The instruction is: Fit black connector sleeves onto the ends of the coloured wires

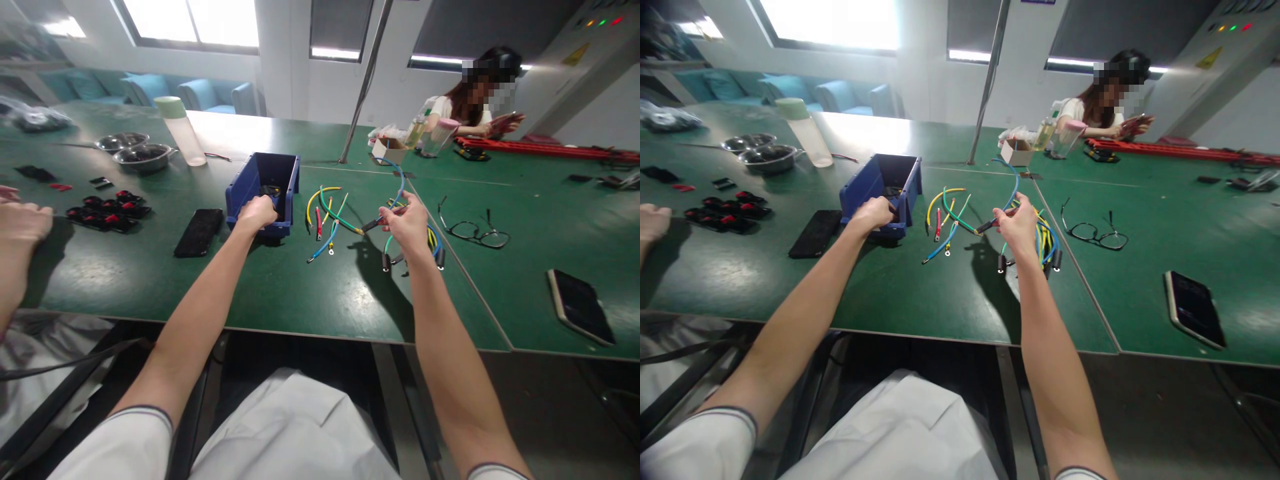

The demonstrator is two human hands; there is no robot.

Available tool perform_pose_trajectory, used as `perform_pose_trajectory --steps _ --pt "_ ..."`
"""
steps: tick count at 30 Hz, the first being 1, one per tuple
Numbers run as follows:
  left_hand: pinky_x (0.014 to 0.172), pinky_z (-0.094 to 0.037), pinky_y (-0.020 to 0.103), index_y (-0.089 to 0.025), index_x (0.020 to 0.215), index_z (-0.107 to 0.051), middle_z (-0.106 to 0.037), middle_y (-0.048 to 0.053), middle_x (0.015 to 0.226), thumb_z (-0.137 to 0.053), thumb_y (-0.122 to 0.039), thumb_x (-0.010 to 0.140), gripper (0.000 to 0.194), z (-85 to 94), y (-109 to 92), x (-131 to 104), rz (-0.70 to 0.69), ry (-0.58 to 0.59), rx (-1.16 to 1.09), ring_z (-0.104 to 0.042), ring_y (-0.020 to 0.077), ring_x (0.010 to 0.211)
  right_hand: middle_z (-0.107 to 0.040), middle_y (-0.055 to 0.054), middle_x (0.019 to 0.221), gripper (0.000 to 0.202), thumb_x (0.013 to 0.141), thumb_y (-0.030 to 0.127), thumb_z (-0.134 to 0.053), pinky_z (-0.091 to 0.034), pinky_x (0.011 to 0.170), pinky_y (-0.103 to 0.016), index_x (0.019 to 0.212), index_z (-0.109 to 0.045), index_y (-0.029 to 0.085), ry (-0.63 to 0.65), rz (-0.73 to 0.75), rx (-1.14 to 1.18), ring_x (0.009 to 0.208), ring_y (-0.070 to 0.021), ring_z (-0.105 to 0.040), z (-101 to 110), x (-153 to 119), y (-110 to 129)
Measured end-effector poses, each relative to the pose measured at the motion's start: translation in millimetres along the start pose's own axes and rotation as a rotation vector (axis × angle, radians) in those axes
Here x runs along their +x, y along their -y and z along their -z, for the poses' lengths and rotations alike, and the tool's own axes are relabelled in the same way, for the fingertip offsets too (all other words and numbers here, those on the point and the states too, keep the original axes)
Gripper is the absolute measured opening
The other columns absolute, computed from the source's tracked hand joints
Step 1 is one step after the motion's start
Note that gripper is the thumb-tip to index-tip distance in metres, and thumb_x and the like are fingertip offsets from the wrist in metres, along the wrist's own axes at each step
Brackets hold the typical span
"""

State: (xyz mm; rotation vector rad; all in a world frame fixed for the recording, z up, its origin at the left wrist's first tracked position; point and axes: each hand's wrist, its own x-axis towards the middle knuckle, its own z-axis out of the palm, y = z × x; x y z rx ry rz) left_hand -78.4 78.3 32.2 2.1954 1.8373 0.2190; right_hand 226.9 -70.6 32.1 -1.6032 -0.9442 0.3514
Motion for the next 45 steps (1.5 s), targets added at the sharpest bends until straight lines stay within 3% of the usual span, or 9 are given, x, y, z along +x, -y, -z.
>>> perform_pose_trajectory --steps 6,14,19,26,30,33,36,39,45 --pt "0.081 -0.053 0.044 -0.026 0.093 -0.074 -0.072 0.013 0.099 -0.071 -0.026 0.065 0.028 -2.3 1.8 -2.7 -0.014 -0.080 -0.081 -0.067 0.0334 0.092 -0.068 -0.005 0.073 0.059 0.067 0.022 -0.073 -0.051 0.044 -0.027 0.122 -0.055 0.015 -0.023 -0.085 -0.077 0.053 -0.0170 -0.064 28.3 -5.3 -3.6" --pt "0.084 -0.050 0.046 -0.022 0.096 -0.068 -0.068 0.014 0.098 -0.059 -0.029 0.079 0.021 -2.8 -3.4 -23.0 -0.039 -0.354 -0.116 -0.064 0.0341 0.096 -0.069 -0.006 0.078 0.059 0.065 0.026 -0.074 -0.052 0.044 -0.026 0.120 -0.058 0.016 -0.125 -0.121 -0.078 0.053 -0.0157 -0.063 52.2 -18.5 -19.9" --pt "0.083 -0.048 0.040 -0.021 0.098 -0.066 -0.067 0.013 0.096 -0.057 -0.028 0.082 0.020 0.3 -4.8 -29.2 -0.069 -0.380 -0.140 -0.063 0.0309 0.096 -0.066 -0.002 0.071 0.056 0.059 0.027 -0.076 -0.043 0.035 -0.019 0.111 -0.061 0.015 -0.152 -0.161 0.044 0.049 -0.0125 -0.059 58.2 -24.0 -22.7" --pt "0.085 -0.046 0.037 -0.022 0.091 -0.065 -0.068 0.010 0.096 -0.057 -0.034 0.085 0.015 4.2 -4.8 -34.2 -0.108 -0.424 -0.186 -0.062 0.0272 0.095 -0.065 -0.002 0.067 0.055 0.057 0.025 -0.076 -0.039 0.033 -0.019 0.109 -0.061 0.014 -0.150 -0.241 -0.013 0.046 -0.0128 -0.057 60.3 -24.4 -26.6" --pt "0.082 -0.045 0.034 -0.023 0.093 -0.064 -0.070 0.006 0.095 -0.061 -0.038 0.085 0.017 7.1 -6.1 -39.2 -0.132 -0.495 -0.232 -0.062 0.0249 0.093 -0.066 -0.005 0.072 0.063 0.059 0.029 -0.077 -0.045 0.041 -0.026 0.117 -0.058 0.013 -0.181 -0.235 -0.207 0.052 -0.0181 -0.061 63.9 -23.6 -33.5" --pt "0.080 -0.045 0.032 -0.024 0.097 -0.065 -0.071 0.004 0.096 -0.067 -0.039 0.082 0.021 9.3 -9.1 -43.2 -0.144 -0.510 -0.299 -0.064 0.0234 0.093 -0.067 -0.008 0.076 0.062 0.062 0.036 -0.076 -0.055 0.064 -0.038 0.117 -0.058 0.013 -0.215 -0.173 -0.475 0.066 -0.0256 -0.067 65.8 -25.4 -32.1" --pt "0.082 -0.046 0.031 -0.026 0.104 -0.066 -0.072 0.003 0.100 -0.070 -0.036 0.080 0.027 10.6 -11.5 -45.4 -0.179 -0.521 -0.370 -0.065 0.0222 0.095 -0.069 -0.018 0.090 0.073 0.066 0.043 -0.074 -0.051 0.083 -0.050 0.126 -0.051 0.011 -0.320 -0.135 -0.757 0.090 -0.0360 -0.067 63.7 -30.6 -21.8" --pt "0.083 -0.046 0.033 -0.027 0.106 -0.070 -0.073 0.003 0.101 -0.071 -0.036 0.079 0.029 10.4 -11.5 -44.8 -0.197 -0.554 -0.407 -0.065 0.0235 0.097 -0.066 -0.028 0.100 0.075 0.071 0.048 -0.070 -0.049 0.081 -0.056 0.131 -0.048 0.011 -0.361 -0.151 -0.903 0.096 -0.0429 -0.065 58.2 -38.0 -8.5" --pt "0.072 -0.046 0.030 -0.024 0.091 -0.075 -0.074 0.003 0.086 -0.074 -0.034 0.076 0.018 8.0 -13.3 -42.8 -0.240 -0.700 -0.520 -0.067 0.0210 0.082 -0.066 -0.027 0.097 0.070 0.079 0.046 -0.062 -0.048 0.076 -0.055 0.137 -0.040 0.013 -0.412 -0.094 -0.993 0.092 -0.0433 -0.066 50.1 -51.0 5.2"
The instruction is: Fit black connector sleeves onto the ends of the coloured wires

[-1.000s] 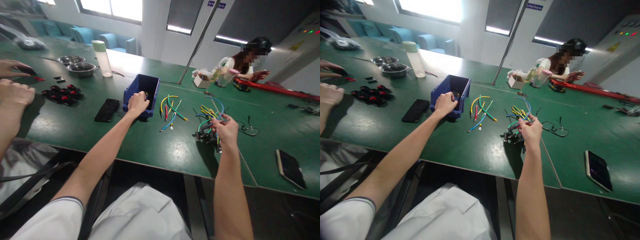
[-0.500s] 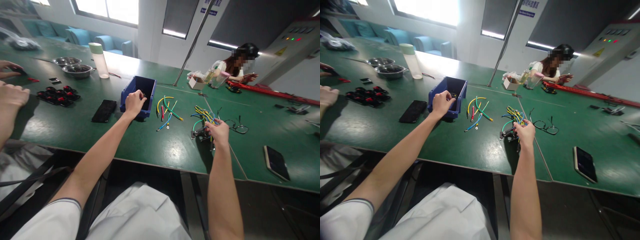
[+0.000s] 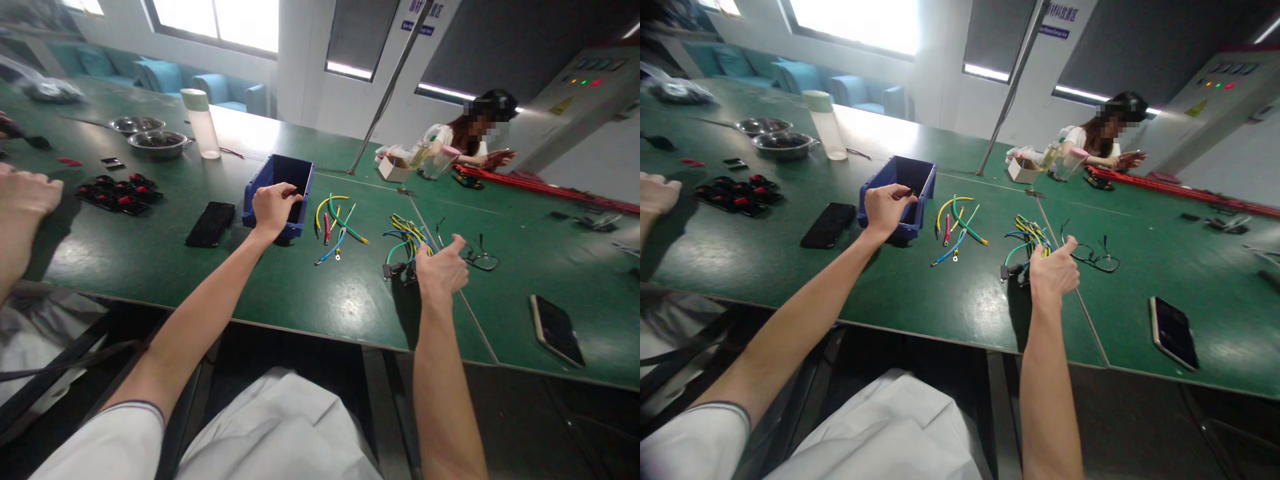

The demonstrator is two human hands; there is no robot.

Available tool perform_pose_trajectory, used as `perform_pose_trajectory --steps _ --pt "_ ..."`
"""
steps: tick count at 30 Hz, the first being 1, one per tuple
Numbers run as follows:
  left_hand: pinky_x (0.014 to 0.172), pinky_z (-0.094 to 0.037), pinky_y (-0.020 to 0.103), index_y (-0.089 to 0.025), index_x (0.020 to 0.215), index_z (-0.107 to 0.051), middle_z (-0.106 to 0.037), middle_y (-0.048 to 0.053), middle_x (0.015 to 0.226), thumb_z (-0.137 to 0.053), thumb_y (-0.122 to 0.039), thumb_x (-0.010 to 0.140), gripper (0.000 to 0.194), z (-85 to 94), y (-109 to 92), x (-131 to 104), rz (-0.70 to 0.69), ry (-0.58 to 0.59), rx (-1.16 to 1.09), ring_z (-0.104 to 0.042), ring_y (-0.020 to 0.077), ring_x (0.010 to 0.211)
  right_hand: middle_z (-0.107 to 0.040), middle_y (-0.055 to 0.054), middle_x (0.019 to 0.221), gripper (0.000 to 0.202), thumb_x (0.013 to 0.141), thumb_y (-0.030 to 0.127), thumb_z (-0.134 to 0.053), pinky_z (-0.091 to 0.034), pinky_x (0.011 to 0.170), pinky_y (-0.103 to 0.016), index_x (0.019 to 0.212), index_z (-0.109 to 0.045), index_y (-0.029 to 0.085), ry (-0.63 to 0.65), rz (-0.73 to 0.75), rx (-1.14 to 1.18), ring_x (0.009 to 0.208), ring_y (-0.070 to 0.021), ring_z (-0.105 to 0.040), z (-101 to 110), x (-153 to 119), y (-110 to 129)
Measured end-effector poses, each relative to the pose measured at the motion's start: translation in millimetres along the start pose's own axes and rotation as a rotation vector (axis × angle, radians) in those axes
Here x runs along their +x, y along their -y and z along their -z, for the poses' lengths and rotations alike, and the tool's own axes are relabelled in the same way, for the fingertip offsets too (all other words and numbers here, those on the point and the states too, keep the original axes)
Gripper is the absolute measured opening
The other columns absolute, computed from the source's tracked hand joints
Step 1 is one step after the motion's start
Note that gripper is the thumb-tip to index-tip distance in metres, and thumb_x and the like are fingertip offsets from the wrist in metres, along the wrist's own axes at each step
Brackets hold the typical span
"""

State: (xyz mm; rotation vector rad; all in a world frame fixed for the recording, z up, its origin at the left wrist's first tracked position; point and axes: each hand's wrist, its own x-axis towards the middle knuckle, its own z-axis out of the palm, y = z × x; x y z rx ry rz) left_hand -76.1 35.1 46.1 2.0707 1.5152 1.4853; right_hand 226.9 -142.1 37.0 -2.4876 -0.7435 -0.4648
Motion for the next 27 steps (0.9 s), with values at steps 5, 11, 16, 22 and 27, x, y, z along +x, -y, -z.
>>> perform_pose_trajectory --steps 5,11,16,22,27 --pt "0.062 -0.043 0.025 -0.019 0.082 -0.075 -0.072 0.001 0.075 -0.076 -0.032 0.075 0.015 -3.7 -9.7 -6.8 -0.110 -0.126 -0.173 -0.061 0.0132 0.061 -0.067 -0.021 0.098 0.048 0.086 0.043 -0.051 -0.047 0.078 -0.046 0.123 -0.051 0.013 -0.060 0.047 0.062 0.092 -0.0360 -0.065 -2.8 -8.5 10.0" --pt "0.060 -0.045 0.023 -0.018 0.086 -0.075 -0.073 0.002 0.078 -0.075 -0.032 0.077 0.017 -16.6 -26.2 -32.3 -0.274 -0.070 -0.346 -0.058 0.0102 0.056 -0.071 -0.013 0.082 0.041 0.088 0.051 -0.045 -0.045 0.076 -0.033 0.090 -0.067 0.017 0.336 0.372 0.141 0.082 -0.0259 -0.067 -18.1 -24.4 49.6" --pt "0.060 -0.046 0.022 -0.018 0.092 -0.075 -0.074 0.003 0.080 -0.075 -0.031 0.076 0.020 -30.6 -33.3 -54.9 -0.296 0.134 -0.446 -0.061 0.0110 0.058 -0.072 -0.016 0.087 0.052 0.085 0.063 -0.043 -0.044 0.073 -0.032 0.081 -0.071 0.018 0.686 0.527 0.039 0.090 -0.0285 -0.068 -33.2 -34.7 88.9" --pt "0.068 -0.048 0.024 -0.018 0.092 -0.074 -0.074 0.003 0.086 -0.074 -0.030 0.076 0.019 -42.4 -30.7 -67.5 -0.267 0.377 -0.397 -0.063 0.0129 0.066 -0.072 -0.018 0.089 0.045 0.080 0.057 -0.052 -0.046 0.070 -0.031 0.078 -0.070 0.016 0.758 0.541 0.014 0.091 -0.0302 -0.068 -47.6 -38.8 112.2" --pt "0.066 -0.046 0.024 -0.017 0.087 -0.073 -0.072 0.000 0.078 -0.077 -0.033 0.072 0.023 -48.7 -30.6 -72.7 -0.225 0.486 -0.367 -0.060 0.0123 0.063 -0.068 -0.009 0.065 0.029 0.081 0.036 -0.049 -0.045 0.061 -0.025 0.063 -0.063 0.016 0.802 0.493 0.277 0.068 -0.0204 -0.067 -58.1 -27.5 103.8"
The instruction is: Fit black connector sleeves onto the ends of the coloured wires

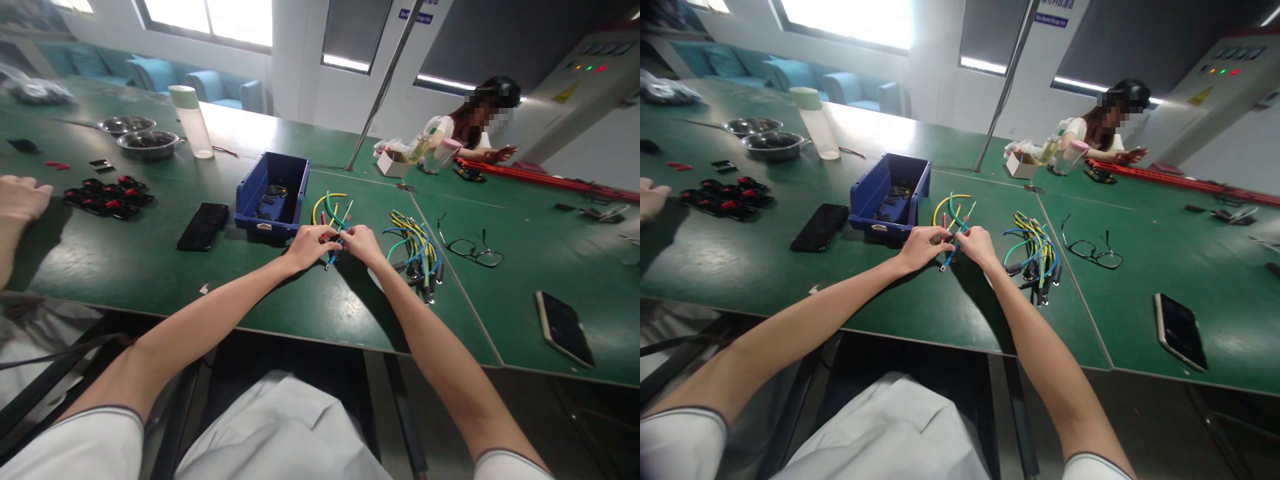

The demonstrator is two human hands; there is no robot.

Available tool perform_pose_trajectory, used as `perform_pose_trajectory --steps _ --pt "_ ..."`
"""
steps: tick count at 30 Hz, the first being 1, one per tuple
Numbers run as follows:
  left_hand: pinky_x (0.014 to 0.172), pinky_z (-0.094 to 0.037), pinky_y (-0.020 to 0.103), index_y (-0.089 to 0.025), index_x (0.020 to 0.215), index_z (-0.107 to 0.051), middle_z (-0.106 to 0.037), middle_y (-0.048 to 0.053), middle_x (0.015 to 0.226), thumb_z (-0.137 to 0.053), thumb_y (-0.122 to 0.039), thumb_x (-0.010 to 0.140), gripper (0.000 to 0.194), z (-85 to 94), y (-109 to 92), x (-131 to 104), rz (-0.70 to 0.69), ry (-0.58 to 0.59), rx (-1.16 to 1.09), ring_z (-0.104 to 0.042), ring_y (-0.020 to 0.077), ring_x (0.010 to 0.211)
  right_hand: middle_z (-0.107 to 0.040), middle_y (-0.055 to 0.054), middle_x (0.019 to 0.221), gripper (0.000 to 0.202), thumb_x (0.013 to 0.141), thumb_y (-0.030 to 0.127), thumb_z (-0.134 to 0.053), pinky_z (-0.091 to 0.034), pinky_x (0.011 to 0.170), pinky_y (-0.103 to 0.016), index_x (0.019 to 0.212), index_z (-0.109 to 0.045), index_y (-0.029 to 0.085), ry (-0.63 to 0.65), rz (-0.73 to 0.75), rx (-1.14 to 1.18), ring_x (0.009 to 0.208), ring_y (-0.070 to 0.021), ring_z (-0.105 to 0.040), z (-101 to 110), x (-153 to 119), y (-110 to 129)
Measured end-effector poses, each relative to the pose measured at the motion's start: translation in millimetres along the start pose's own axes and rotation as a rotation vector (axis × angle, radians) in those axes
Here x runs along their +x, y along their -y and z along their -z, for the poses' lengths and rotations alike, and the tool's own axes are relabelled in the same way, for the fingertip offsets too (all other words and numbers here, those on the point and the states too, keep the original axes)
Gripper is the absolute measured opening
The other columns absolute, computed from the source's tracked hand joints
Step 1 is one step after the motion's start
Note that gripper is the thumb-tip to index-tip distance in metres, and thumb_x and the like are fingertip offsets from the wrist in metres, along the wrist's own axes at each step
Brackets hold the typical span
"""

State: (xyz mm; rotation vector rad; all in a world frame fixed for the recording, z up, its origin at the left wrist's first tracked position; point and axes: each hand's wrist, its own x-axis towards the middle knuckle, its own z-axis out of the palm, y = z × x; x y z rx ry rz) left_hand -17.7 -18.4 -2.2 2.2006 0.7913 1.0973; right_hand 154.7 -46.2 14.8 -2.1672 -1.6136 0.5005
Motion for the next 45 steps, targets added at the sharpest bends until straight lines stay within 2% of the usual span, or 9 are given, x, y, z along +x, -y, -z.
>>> perform_pose_trajectory --steps 3,6,12,17,27,35,45 --pt "0.065 -0.045 0.024 -0.017 0.086 -0.073 -0.071 0.000 0.077 -0.077 -0.036 0.073 0.023 -3.5 0.8 -0.2 0.025 0.041 -0.014 -0.060 0.0122 0.064 -0.066 -0.005 0.061 0.025 0.084 0.033 -0.043 -0.044 0.052 -0.024 0.073 -0.060 0.017 -0.110 -0.030 0.268 0.053 -0.0160 -0.062 3.1 4.8 -13.5" --pt "0.064 -0.045 0.024 -0.016 0.084 -0.072 -0.071 0.001 0.076 -0.076 -0.038 0.073 0.025 -6.2 1.6 0.1 0.038 0.059 -0.030 -0.060 0.0120 0.063 -0.063 -0.003 0.058 0.025 0.087 0.037 -0.040 -0.046 0.049 -0.026 0.082 -0.056 0.019 -0.234 -0.017 0.443 0.048 -0.0163 -0.059 6.4 6.9 -20.2" --pt "0.062 -0.045 0.023 -0.015 0.084 -0.073 -0.071 0.001 0.075 -0.077 -0.035 0.072 0.024 -8.3 0.6 1.0 0.076 0.015 0.004 -0.058 0.0111 0.061 -0.064 -0.003 0.071 0.024 0.091 0.041 -0.039 -0.045 0.045 -0.026 0.095 -0.052 0.021 -0.345 0.048 0.719 0.047 -0.0140 -0.058 12.4 4.5 -14.7" --pt "0.062 -0.045 0.024 -0.015 0.082 -0.073 -0.072 0.001 0.076 -0.075 -0.034 0.073 0.021 -8.6 0.1 2.1 0.105 -0.003 0.047 -0.059 0.0116 0.061 -0.061 -0.001 0.073 0.031 0.091 0.049 -0.039 -0.044 0.046 -0.024 0.100 -0.050 0.021 -0.410 0.064 0.878 0.047 -0.0109 -0.055 18.4 2.0 -10.6" --pt "0.058 -0.045 0.025 -0.017 0.079 -0.075 -0.072 0.001 0.071 -0.074 -0.034 0.072 0.019 -9.9 1.4 1.7 0.111 -0.012 0.065 -0.059 0.0129 0.058 -0.056 0.000 0.069 0.047 0.085 0.067 -0.039 -0.039 0.045 -0.023 0.097 -0.051 0.023 -0.408 0.105 0.943 0.048 -0.0105 -0.052 18.8 2.7 -11.3" --pt "0.056 -0.044 0.024 -0.017 0.078 -0.075 -0.072 0.000 0.071 -0.075 -0.033 0.071 0.017 -9.9 -0.4 1.8 0.121 -0.008 0.038 -0.057 0.0122 0.058 -0.056 0.002 0.067 0.035 0.088 0.057 -0.044 -0.039 0.042 -0.022 0.090 -0.050 0.022 -0.386 0.062 0.999 0.043 -0.0085 -0.049 18.8 -0.9 -6.8" --pt "0.063 -0.047 0.026 -0.018 0.082 -0.074 -0.073 0.002 0.078 -0.075 -0.033 0.073 0.017 -7.8 0.7 0.6 0.056 -0.006 0.092 -0.060 0.0128 0.061 -0.056 0.003 0.065 0.031 0.089 0.053 -0.046 -0.038 0.041 -0.020 0.084 -0.046 0.023 -0.326 0.064 1.003 0.043 -0.0076 -0.049 24.2 -6.2 0.0"
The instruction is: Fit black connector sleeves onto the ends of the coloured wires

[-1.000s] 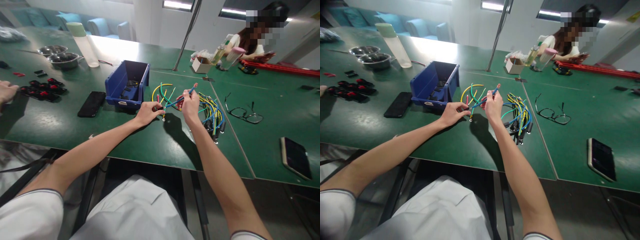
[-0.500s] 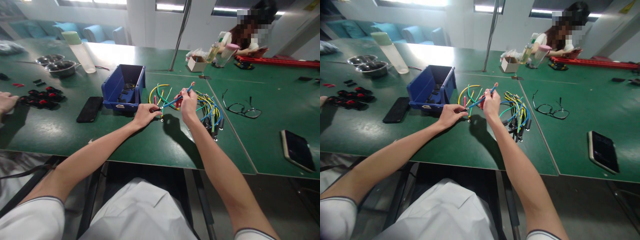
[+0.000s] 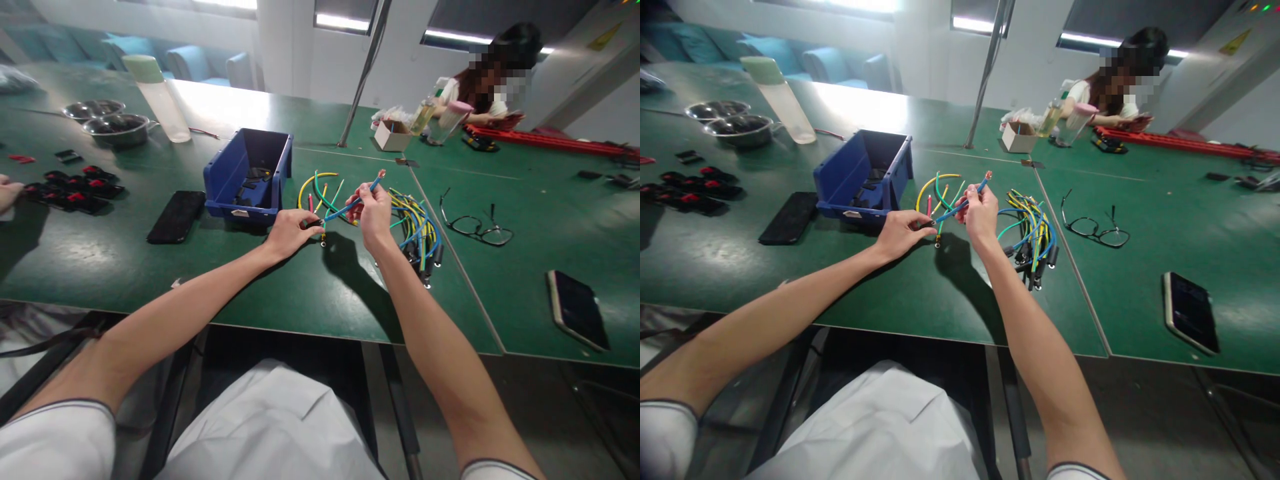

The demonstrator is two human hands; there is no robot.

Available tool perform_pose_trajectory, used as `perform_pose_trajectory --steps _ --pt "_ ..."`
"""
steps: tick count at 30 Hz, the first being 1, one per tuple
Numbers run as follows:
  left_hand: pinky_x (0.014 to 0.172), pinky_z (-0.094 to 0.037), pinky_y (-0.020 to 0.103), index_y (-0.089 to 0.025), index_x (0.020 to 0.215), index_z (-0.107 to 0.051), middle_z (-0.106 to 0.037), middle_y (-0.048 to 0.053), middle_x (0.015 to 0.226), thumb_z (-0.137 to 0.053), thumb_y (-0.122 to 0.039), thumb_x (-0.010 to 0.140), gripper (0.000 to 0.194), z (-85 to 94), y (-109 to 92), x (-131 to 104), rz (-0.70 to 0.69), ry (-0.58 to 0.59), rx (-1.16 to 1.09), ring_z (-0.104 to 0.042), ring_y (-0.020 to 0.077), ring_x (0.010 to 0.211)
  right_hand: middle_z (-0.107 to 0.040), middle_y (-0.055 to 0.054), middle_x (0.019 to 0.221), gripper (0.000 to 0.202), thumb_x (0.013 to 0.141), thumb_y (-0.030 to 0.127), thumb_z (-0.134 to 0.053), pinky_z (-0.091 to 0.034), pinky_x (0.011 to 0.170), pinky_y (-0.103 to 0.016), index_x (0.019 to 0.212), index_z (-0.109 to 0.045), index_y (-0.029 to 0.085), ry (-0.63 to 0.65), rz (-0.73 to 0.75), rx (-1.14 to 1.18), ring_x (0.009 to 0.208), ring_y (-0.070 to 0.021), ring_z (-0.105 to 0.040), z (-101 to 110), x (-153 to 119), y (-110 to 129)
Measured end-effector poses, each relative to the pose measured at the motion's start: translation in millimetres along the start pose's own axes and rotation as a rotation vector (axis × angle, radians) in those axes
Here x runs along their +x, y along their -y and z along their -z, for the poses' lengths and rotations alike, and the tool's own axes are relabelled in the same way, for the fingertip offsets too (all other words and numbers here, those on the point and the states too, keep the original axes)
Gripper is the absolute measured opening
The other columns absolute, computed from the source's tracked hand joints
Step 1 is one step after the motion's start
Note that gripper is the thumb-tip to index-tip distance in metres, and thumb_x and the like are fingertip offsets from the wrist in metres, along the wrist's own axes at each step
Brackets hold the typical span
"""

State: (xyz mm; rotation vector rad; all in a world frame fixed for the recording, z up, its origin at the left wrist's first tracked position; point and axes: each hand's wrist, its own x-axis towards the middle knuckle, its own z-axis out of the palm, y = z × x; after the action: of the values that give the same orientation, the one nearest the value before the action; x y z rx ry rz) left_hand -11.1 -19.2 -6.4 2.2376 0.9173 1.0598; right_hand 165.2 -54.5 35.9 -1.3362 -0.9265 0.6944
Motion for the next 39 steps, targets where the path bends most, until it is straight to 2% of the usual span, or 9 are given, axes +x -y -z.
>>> perform_pose_trajectory --steps 12,18,24,28,33,39 --pt "0.063 -0.046 0.026 -0.017 0.083 -0.073 -0.072 0.002 0.078 -0.074 -0.036 0.074 0.021 1.5 1.8 0.3 -0.020 -0.024 0.006 -0.059 0.0132 0.061 -0.059 0.002 0.071 0.030 0.086 0.052 -0.053 -0.043 0.045 -0.021 0.083 -0.047 0.022 0.150 -0.045 0.038 0.048 -0.0091 -0.056 -0.8 -3.5 1.7" --pt "0.063 -0.045 0.026 -0.017 0.083 -0.072 -0.071 0.002 0.077 -0.074 -0.034 0.075 0.019 1.7 1.4 0.2 -0.046 -0.017 0.006 -0.059 0.0131 0.063 -0.061 0.001 0.072 0.028 0.086 0.050 -0.054 -0.045 0.047 -0.021 0.084 -0.049 0.022 0.177 -0.065 0.038 0.050 -0.0094 -0.057 -1.1 -4.5 2.5" --pt "0.066 -0.047 0.026 -0.017 0.087 -0.073 -0.071 0.002 0.078 -0.074 -0.033 0.074 0.020 2.8 -1.8 -0.3 -0.031 -0.026 0.000 -0.060 0.0135 0.064 -0.060 0.003 0.069 0.025 0.081 0.043 -0.062 -0.044 0.046 -0.020 0.085 -0.049 0.022 0.117 -0.093 0.053 0.050 -0.0085 -0.055 -1.8 -3.3 1.8" --pt "0.067 -0.048 0.026 -0.017 0.093 -0.072 -0.072 0.002 0.081 -0.072 -0.025 0.075 0.020 3.2 -4.2 -0.4 -0.025 -0.043 -0.016 -0.060 0.0130 0.065 -0.058 0.004 0.070 0.022 0.078 0.035 -0.066 -0.045 0.051 -0.019 0.084 -0.050 0.021 0.109 -0.128 0.086 0.052 -0.0065 -0.054 -1.2 -1.9 -1.0" --pt "0.067 -0.049 0.024 -0.016 0.100 -0.070 -0.069 0.002 0.082 -0.065 -0.016 0.076 0.024 3.2 -5.3 -0.1 -0.065 -0.037 -0.015 -0.058 0.0112 0.063 -0.057 0.005 0.068 0.018 0.079 0.029 -0.064 -0.050 0.055 -0.020 0.084 -0.050 0.021 0.075 -0.167 0.109 0.054 -0.0069 -0.057 -0.3 1.3 -5.5" --pt "0.067 -0.050 0.024 -0.015 0.102 -0.066 -0.067 0.003 0.083 -0.060 -0.016 0.080 0.023 2.6 -2.6 1.3 -0.040 -0.063 -0.037 -0.060 0.0121 0.066 -0.057 0.006 0.066 0.013 0.081 0.025 -0.062 -0.050 0.054 -0.019 0.085 -0.051 0.020 0.029 -0.158 0.184 0.052 -0.0070 -0.058 0.0 4.2 -6.8"
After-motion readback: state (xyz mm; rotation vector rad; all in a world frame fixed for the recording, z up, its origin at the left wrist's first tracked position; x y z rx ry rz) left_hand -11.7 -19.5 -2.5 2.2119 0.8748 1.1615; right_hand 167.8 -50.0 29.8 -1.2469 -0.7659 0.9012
